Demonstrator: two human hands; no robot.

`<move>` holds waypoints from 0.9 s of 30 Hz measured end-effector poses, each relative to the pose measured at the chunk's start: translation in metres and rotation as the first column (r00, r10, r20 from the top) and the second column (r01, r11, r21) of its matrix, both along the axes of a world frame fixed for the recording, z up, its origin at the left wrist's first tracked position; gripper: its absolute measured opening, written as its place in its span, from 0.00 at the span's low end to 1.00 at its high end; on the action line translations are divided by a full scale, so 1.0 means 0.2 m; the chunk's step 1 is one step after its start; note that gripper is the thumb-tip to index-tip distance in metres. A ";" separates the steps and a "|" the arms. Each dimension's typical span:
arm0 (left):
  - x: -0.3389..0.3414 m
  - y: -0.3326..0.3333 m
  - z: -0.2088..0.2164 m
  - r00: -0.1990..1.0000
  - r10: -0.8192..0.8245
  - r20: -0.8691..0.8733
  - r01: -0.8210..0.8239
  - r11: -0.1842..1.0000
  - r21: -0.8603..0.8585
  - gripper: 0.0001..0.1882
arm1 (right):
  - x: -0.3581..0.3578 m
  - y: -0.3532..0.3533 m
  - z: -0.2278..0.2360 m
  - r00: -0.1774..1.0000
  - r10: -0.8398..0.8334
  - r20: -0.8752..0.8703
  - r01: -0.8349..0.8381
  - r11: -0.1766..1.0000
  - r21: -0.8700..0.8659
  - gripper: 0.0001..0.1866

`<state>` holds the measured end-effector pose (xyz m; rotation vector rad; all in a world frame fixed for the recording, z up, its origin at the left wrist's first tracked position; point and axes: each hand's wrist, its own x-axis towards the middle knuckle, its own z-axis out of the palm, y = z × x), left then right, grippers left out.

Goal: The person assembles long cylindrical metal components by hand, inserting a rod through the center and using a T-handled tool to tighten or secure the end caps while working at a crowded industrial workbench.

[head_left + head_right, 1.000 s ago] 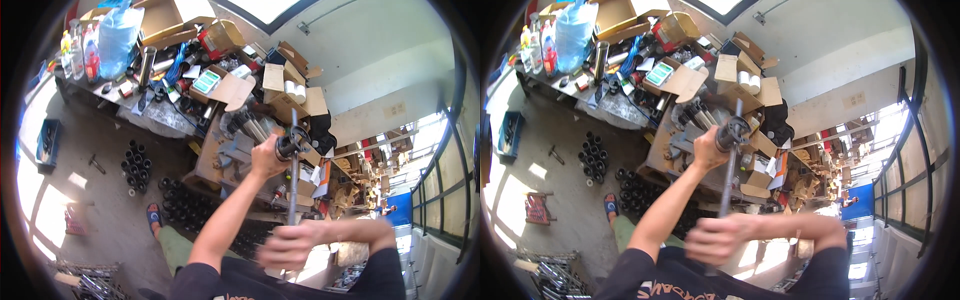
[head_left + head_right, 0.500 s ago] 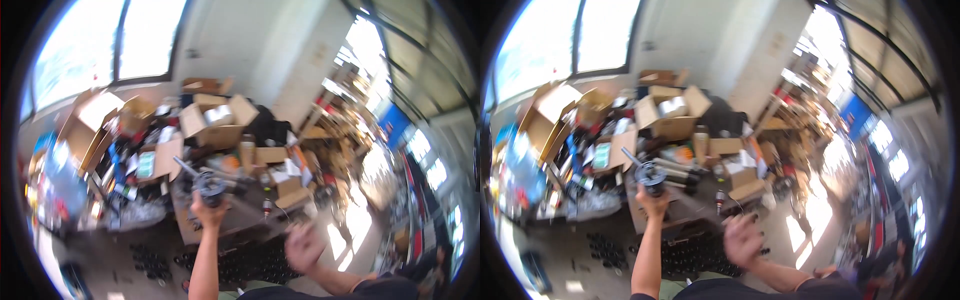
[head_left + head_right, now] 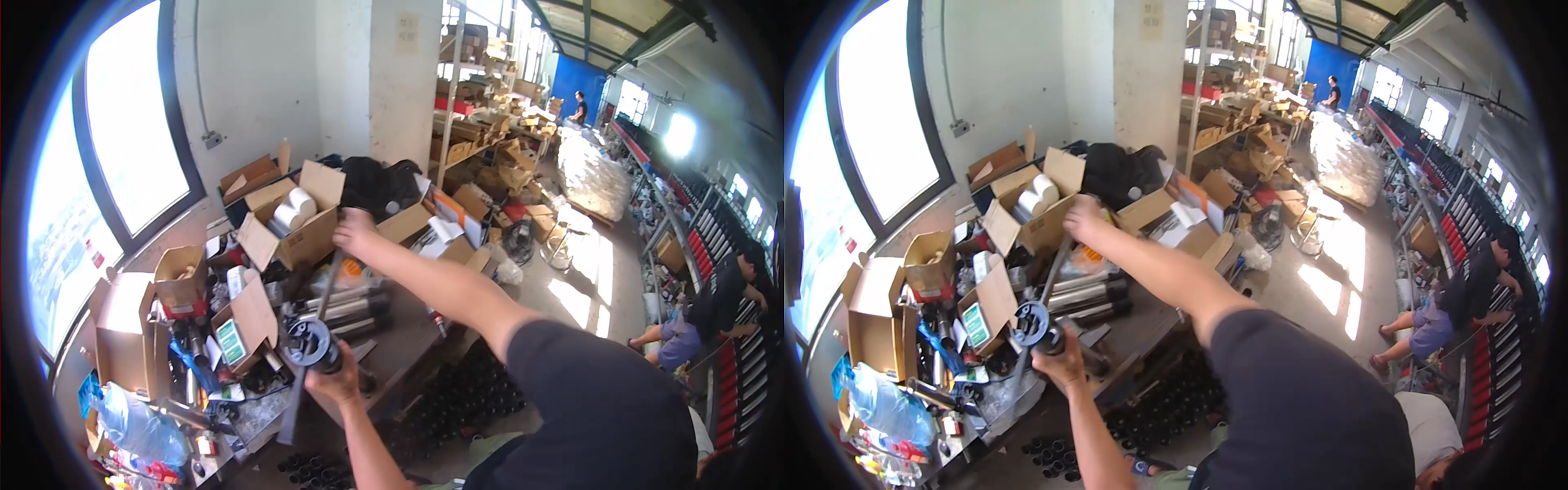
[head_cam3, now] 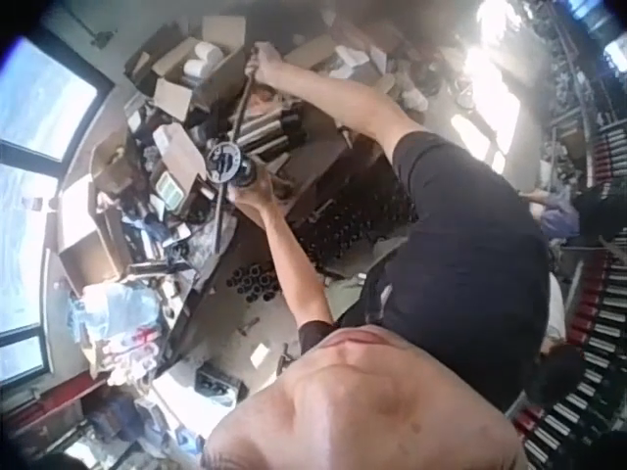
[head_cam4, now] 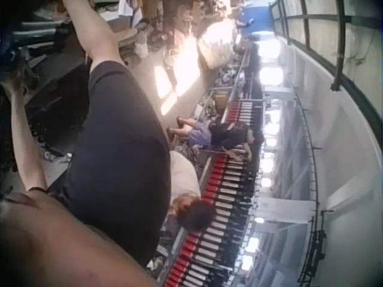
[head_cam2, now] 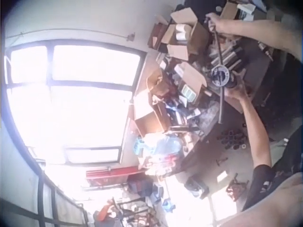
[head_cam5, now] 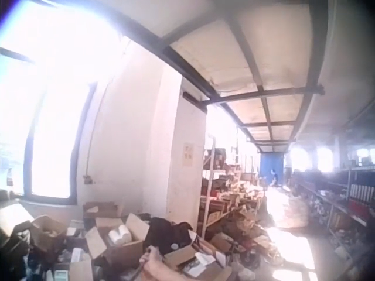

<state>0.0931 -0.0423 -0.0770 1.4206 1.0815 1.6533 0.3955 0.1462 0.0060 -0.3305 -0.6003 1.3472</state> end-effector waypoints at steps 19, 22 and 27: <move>-0.42 0.09 0.11 0.933 0.359 0.007 -0.353 0.916 0.192 0.28 | -1.91 0.55 0.34 -0.633 -0.714 0.300 -0.635 0.700 0.326 0.11; -0.26 0.05 0.18 0.947 0.321 0.016 -0.314 0.911 0.268 0.27 | -0.31 0.51 0.21 -0.807 -0.578 0.119 -0.567 0.816 0.117 0.17; -0.54 0.06 0.11 0.884 0.467 -0.026 -0.448 0.861 0.241 0.26 | -0.36 -1.32 0.07 -0.629 -0.360 0.690 -0.184 0.930 0.318 0.23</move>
